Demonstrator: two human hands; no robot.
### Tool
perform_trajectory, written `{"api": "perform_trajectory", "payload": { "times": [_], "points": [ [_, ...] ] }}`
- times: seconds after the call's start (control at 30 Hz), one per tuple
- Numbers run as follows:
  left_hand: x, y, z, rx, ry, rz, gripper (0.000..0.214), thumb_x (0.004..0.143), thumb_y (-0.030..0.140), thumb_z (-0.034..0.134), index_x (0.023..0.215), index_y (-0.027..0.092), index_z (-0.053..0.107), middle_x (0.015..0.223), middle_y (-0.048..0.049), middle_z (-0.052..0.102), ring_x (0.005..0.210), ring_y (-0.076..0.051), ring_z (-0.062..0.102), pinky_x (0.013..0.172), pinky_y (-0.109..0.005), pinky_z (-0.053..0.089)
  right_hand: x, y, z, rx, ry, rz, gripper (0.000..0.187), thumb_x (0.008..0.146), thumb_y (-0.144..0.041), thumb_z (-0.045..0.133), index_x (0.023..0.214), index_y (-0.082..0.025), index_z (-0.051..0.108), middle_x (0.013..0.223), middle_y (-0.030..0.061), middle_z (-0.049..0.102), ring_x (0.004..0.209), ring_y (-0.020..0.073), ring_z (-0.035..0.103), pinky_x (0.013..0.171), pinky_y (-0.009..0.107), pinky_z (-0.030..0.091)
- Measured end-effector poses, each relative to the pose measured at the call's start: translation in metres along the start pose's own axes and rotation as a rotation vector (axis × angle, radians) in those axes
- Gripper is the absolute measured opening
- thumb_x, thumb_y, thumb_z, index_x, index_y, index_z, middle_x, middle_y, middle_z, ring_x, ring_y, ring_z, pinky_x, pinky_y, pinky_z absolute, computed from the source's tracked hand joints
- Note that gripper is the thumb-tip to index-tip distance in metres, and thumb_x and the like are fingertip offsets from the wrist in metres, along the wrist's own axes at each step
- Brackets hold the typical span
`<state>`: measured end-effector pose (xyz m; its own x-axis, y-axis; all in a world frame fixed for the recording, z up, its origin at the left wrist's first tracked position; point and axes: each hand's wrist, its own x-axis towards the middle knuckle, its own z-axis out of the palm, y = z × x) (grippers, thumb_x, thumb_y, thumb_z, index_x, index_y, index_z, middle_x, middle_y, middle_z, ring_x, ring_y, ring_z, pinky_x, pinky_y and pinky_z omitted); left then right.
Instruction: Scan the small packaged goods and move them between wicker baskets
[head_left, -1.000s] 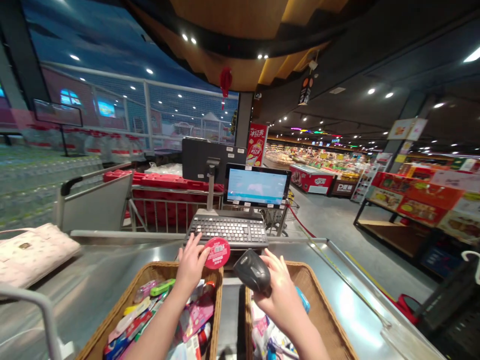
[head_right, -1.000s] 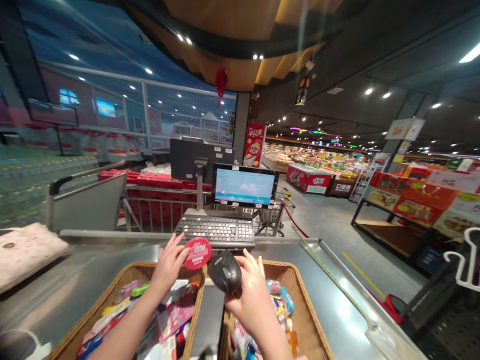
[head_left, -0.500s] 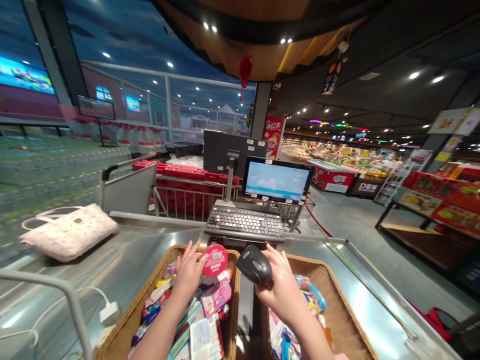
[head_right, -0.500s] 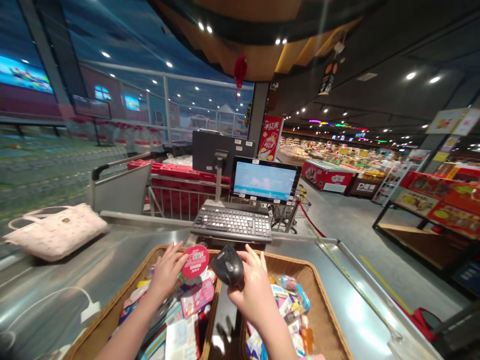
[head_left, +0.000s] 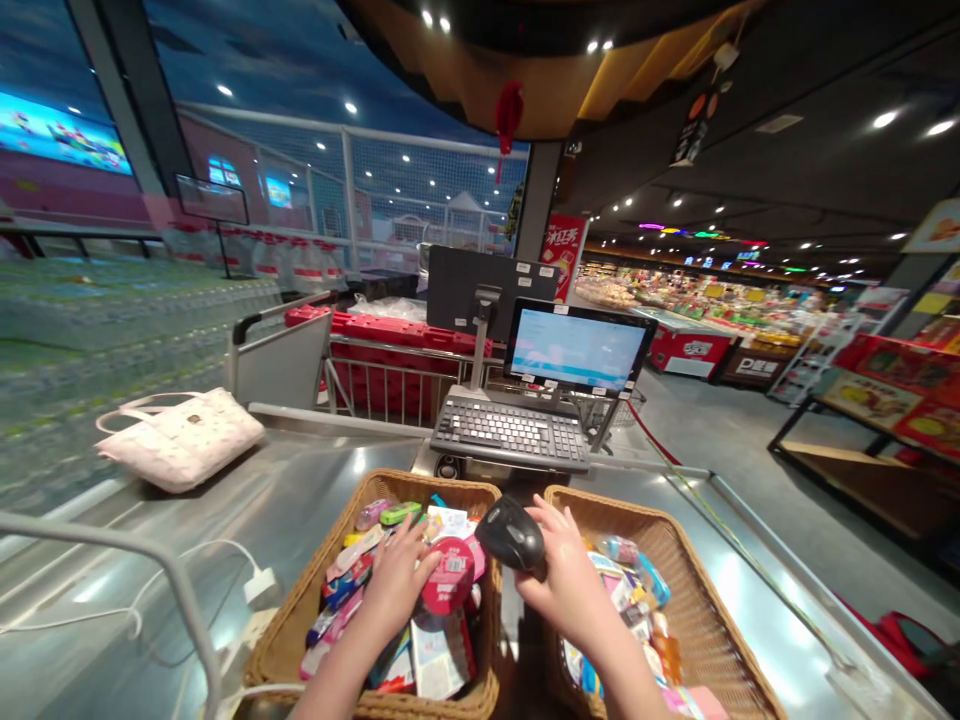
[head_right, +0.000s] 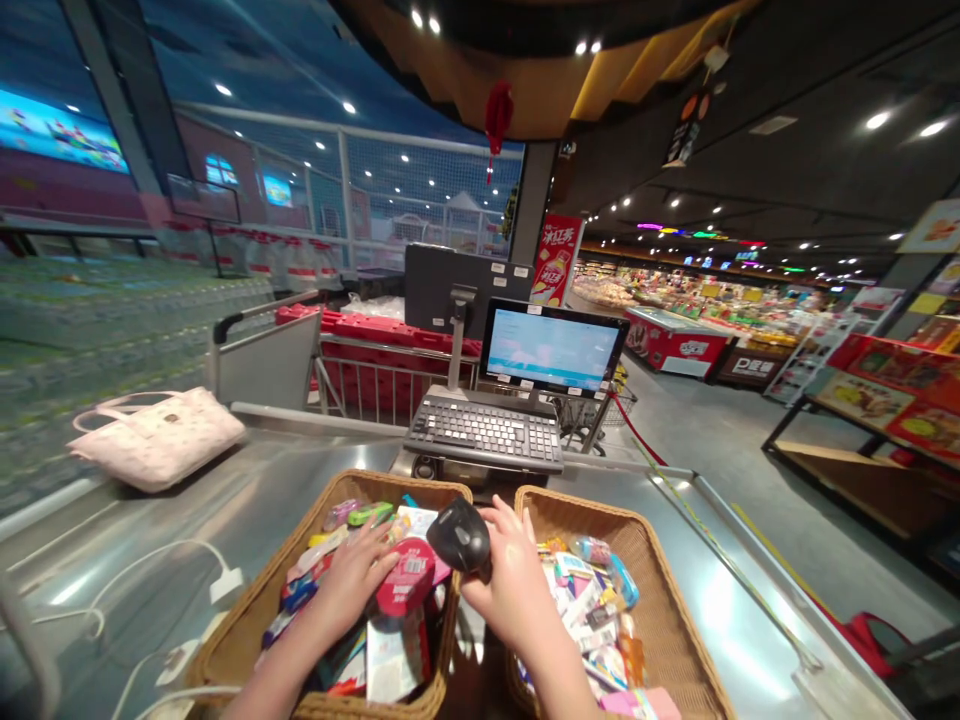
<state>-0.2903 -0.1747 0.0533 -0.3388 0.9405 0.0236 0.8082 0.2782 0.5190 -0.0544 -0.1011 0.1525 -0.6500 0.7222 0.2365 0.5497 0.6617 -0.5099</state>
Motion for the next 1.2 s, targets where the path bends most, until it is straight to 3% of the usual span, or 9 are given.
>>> {"api": "perform_trajectory", "payload": {
  "times": [0.33, 0.43, 0.53, 0.67, 0.77, 0.93, 1.07, 1.2],
  "points": [
    [-0.015, 0.019, 0.014, 0.086, -0.209, 0.121, 0.024, 0.089, 0.031, 0.049, 0.081, 0.022, 0.070, 0.146, -0.0052, 0.050, 0.146, -0.029, 0.025, 0.118, -0.059, 0.013, -0.008, -0.004, 0.003, 0.031, 0.008, 0.048, 0.051, 0.066, -0.014, 0.055, 0.114, -0.025, 0.067, 0.126, 0.0070, 0.061, 0.140, 0.0319, 0.036, 0.117, 0.061, 0.012],
    [-0.013, 0.020, 0.019, 0.137, -0.150, 0.121, 0.025, 0.087, 0.026, 0.049, 0.098, 0.022, 0.071, 0.153, -0.0080, 0.038, 0.147, -0.030, 0.023, 0.118, -0.058, 0.015, -0.011, -0.003, 0.000, 0.031, 0.023, 0.052, 0.055, 0.064, -0.012, 0.054, 0.115, -0.026, 0.066, 0.126, 0.0062, 0.061, 0.139, 0.0314, 0.037, 0.117, 0.061, 0.013],
    [-0.007, 0.020, 0.023, 0.134, -0.040, 0.153, 0.039, 0.086, 0.027, 0.051, 0.123, 0.023, 0.062, 0.155, -0.0109, 0.035, 0.146, -0.030, 0.025, 0.117, -0.057, 0.021, -0.016, 0.002, -0.004, 0.034, 0.056, 0.074, 0.058, 0.062, -0.010, 0.053, 0.116, -0.027, 0.065, 0.126, 0.0053, 0.061, 0.138, 0.0309, 0.038, 0.117, 0.061, 0.012],
    [0.006, 0.032, 0.029, 0.064, 0.076, 0.260, 0.040, 0.087, 0.038, 0.052, 0.123, 0.024, 0.062, 0.152, -0.0107, 0.041, 0.144, -0.031, 0.029, 0.116, -0.057, 0.024, -0.025, 0.014, -0.013, 0.022, 0.112, 0.103, 0.057, 0.062, -0.010, 0.054, 0.116, -0.025, 0.064, 0.126, 0.0064, 0.061, 0.137, 0.0300, 0.039, 0.118, 0.059, 0.013],
    [0.015, 0.062, 0.032, 0.004, 0.038, 0.376, 0.041, 0.086, 0.038, 0.053, 0.125, 0.026, 0.060, 0.153, -0.0087, 0.040, 0.145, -0.031, 0.027, 0.117, -0.059, 0.020, -0.035, 0.029, -0.024, 0.002, 0.164, 0.113, 0.055, 0.063, -0.011, 0.056, 0.115, -0.023, 0.064, 0.126, 0.0075, 0.061, 0.137, 0.0294, 0.039, 0.117, 0.056, 0.018],
    [0.022, 0.137, 0.049, 0.007, -0.214, 0.572, 0.046, 0.081, 0.025, 0.055, 0.126, 0.026, 0.057, 0.155, -0.0071, 0.036, 0.147, -0.030, 0.020, 0.118, -0.060, 0.014, -0.062, 0.060, -0.053, -0.069, 0.270, 0.215, 0.053, 0.065, -0.012, 0.057, 0.117, -0.022, 0.064, 0.126, 0.0083, 0.061, 0.138, 0.0308, 0.039, 0.117, 0.058, 0.017],
    [0.027, 0.188, 0.085, 0.052, -0.404, 0.754, 0.049, 0.077, 0.030, 0.060, 0.126, 0.025, 0.059, 0.157, -0.0080, 0.032, 0.148, -0.031, 0.019, 0.120, -0.057, 0.009, -0.085, 0.088, -0.079, -0.114, 0.344, 0.298, 0.053, 0.065, -0.013, 0.058, 0.117, -0.020, 0.062, 0.127, 0.0099, 0.061, 0.138, 0.0320, 0.039, 0.117, 0.057, 0.019],
    [0.035, 0.220, 0.128, 0.127, -0.622, 0.885, 0.074, 0.067, 0.037, 0.072, 0.136, 0.021, 0.051, 0.159, -0.0142, 0.026, 0.148, -0.033, 0.018, 0.120, -0.053, 0.009, -0.106, 0.110, -0.095, -0.144, 0.398, 0.369, 0.050, 0.067, -0.016, 0.060, 0.117, -0.020, 0.062, 0.129, 0.0102, 0.059, 0.139, 0.0320, 0.038, 0.117, 0.058, 0.017]
  ]
}}
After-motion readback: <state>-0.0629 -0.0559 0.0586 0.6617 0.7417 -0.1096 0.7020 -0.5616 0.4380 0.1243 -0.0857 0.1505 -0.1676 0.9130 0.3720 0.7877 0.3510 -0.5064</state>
